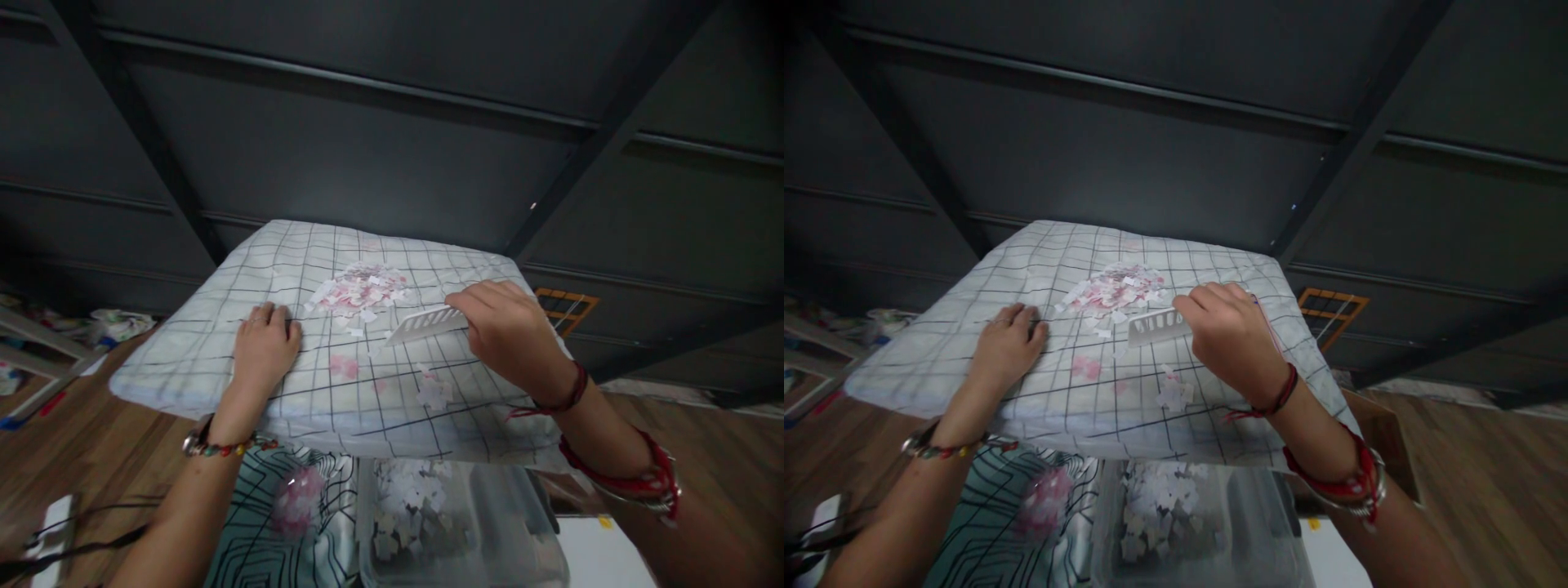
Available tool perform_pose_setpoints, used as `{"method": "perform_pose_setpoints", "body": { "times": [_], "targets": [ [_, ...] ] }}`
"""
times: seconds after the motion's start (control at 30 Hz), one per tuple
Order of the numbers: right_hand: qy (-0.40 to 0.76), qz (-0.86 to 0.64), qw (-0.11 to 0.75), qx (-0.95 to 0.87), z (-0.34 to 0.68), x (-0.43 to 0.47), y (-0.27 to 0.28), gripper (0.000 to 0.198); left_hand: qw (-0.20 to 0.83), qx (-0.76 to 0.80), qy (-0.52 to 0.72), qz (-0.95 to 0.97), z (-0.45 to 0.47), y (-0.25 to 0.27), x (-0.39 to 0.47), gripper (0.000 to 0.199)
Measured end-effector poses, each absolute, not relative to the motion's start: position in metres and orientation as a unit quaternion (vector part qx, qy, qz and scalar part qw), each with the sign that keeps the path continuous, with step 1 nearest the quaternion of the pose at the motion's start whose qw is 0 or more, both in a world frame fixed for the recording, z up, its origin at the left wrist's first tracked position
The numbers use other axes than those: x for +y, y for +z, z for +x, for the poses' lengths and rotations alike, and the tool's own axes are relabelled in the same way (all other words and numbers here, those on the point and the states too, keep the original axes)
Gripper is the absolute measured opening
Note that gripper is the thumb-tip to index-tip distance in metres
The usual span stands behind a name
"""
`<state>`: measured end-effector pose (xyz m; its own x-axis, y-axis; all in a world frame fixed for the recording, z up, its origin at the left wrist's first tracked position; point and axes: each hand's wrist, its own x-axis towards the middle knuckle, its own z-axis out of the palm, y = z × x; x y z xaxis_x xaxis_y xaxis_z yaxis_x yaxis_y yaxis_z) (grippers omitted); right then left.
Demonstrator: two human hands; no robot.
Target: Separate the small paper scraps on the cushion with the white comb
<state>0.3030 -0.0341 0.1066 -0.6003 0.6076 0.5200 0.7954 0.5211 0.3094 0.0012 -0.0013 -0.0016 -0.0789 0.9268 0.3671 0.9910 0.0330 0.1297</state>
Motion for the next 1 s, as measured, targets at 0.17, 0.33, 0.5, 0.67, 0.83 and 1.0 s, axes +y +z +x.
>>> {"method": "perform_pose_setpoints", "body": {
  "times": [0.17,0.33,0.5,0.67,0.83,1.0],
  "targets": [
    [-0.248,-0.412,0.187,-0.856,0.303,-0.029,0.1,0.028,0.097,-0.712,-0.175,-0.673,0.001,-0.002,-0.002,0.045],
    [-0.22,-0.419,0.192,-0.86,0.3,-0.029,0.096,0.029,0.091,-0.712,-0.185,-0.671,0.001,-0.002,-0.001,0.044],
    [-0.212,-0.417,0.193,-0.862,0.294,-0.032,0.098,0.029,0.082,-0.713,-0.182,-0.673,0.001,-0.001,-0.001,0.044],
    [-0.203,-0.404,0.209,-0.867,0.293,-0.03,0.098,0.029,0.089,-0.711,-0.175,-0.675,0.001,0.0,-0.001,0.043],
    [-0.201,-0.403,0.213,-0.867,0.289,-0.029,0.098,0.03,0.098,-0.709,-0.169,-0.678,0.002,0.001,-0.001,0.042],
    [-0.205,-0.403,0.201,-0.869,0.291,-0.031,0.102,0.031,0.09,-0.713,-0.176,-0.673,0.001,-0.001,0.0,0.043]
  ]
}}
